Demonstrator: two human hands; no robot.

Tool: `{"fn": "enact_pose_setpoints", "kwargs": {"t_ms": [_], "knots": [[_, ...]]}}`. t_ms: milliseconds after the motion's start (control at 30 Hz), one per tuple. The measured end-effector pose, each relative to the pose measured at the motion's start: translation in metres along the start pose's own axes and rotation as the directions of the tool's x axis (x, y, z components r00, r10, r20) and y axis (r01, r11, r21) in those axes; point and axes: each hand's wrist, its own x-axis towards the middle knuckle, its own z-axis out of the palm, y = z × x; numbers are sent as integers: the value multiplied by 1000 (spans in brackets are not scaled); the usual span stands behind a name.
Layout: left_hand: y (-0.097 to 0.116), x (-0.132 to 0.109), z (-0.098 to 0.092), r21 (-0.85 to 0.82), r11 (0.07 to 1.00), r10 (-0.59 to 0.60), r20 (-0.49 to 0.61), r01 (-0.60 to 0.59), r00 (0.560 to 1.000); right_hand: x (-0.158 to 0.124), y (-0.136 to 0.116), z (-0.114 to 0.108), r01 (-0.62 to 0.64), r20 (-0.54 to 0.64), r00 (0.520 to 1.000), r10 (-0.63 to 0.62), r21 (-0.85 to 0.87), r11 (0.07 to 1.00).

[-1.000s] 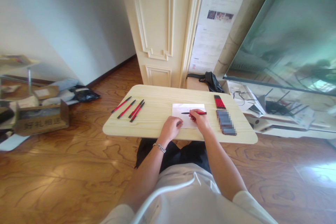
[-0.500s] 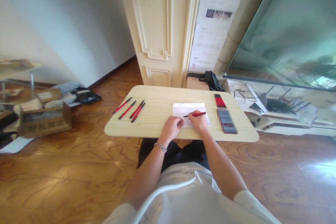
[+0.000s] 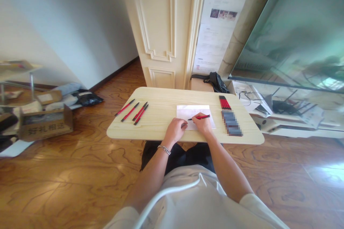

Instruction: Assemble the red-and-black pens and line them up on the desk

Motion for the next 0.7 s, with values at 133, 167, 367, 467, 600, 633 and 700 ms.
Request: {"fn": "enact_pose_setpoints", "kwargs": {"t_ms": [133,167,367,467,600,633,700], "knots": [[1,0,-1,6,1000,-9,0,9,1000,2,2,-1,-60,-13,998,64,173,983],[1,0,-1,8,1000,-9,-2,9,1000,4,3,-2,-111,-23,992,122,276,955],[-1,-1,0,20,1000,10,-1,-10,1000,19,5,-18,-223,73,950,305,842,492],[-1,-1,0,17,1000,3,2,-3,1000,21,2,-33,-223,139,959,249,909,351],[-1,-1,0,5,1000,7,6,-7,1000,19,2,-51,-255,200,953,226,934,248],[-1,-1,0,3,1000,11,3,-11,1000,19,2,-54,-263,209,950,230,935,238],[-2,-1,0,1,1000,16,-5,-16,1000,18,4,-58,-271,216,945,244,937,221]]}}
